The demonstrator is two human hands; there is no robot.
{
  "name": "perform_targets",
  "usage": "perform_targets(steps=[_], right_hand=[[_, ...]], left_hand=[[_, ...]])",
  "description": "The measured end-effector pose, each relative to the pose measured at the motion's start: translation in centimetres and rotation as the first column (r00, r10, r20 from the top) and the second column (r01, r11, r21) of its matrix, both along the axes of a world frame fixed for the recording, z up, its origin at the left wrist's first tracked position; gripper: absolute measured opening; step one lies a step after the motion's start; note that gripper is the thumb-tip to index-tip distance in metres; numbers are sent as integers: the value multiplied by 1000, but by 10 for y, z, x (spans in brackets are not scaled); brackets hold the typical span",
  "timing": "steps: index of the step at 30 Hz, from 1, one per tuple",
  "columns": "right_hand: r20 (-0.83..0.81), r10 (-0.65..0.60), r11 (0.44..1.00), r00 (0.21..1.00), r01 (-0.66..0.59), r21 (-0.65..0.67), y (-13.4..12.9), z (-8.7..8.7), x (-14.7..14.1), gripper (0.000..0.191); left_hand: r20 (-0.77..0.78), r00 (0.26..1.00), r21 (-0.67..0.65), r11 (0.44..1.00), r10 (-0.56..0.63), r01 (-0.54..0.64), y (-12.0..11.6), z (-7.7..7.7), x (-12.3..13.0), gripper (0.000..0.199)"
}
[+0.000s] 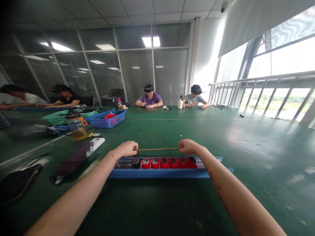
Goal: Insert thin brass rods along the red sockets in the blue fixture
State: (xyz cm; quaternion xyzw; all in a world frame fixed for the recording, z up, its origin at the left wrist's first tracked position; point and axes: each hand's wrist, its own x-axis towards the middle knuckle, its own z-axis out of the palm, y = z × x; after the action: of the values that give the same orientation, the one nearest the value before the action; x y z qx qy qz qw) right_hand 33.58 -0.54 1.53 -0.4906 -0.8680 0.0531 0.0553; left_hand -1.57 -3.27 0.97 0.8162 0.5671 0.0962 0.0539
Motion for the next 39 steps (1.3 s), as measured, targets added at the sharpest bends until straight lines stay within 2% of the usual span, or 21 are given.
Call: perform_targets(steps=[6, 11, 14, 16, 18, 21, 26, 31, 35, 39], right_hand=[[-297, -56, 993, 953, 85, 87, -15, 17, 17, 22], [-381, -69, 986, 922, 122, 115, -31, 25, 19, 15], [-425, -16, 1000, 905, 11, -14, -46, 31, 21, 17], [-467, 16, 980, 884, -107, -168, -57, 35, 23, 26], [-493, 18, 951, 870, -167, -262, -67, 40, 24, 37], [-507, -20, 958, 862, -128, -256, -79, 45, 23, 45], [-539, -98, 965, 836, -52, -256, -89, 46, 23, 48], [-534, -119, 936, 837, -84, -341, -91, 41, 25, 47], [-528, -136, 884, 838, -137, -446, -86, 35, 31, 45], [-512, -107, 888, 852, -150, -436, -84, 33, 37, 40]], left_hand=[[240, 969, -61, 996, -52, 68, -7, 18, 5, 25], [518, 855, -192, 968, -42, 164, -27, 40, 11, 34], [492, 870, -221, 963, -29, 157, -41, 52, 10, 39], [459, 888, -199, 970, -33, 139, -49, 56, 9, 41], [449, 892, -193, 971, -39, 140, -55, 58, 9, 41], [440, 898, -225, 966, -17, 129, -61, 61, 11, 41], [418, 908, -245, 958, -34, 148, -66, 66, 13, 40], [344, 938, -245, 961, -38, 129, -70, 70, 12, 43], [342, 937, -356, 914, -67, 195, -71, 69, 11, 43], [338, 938, -441, 868, -74, 228, -68, 64, 9, 40]])
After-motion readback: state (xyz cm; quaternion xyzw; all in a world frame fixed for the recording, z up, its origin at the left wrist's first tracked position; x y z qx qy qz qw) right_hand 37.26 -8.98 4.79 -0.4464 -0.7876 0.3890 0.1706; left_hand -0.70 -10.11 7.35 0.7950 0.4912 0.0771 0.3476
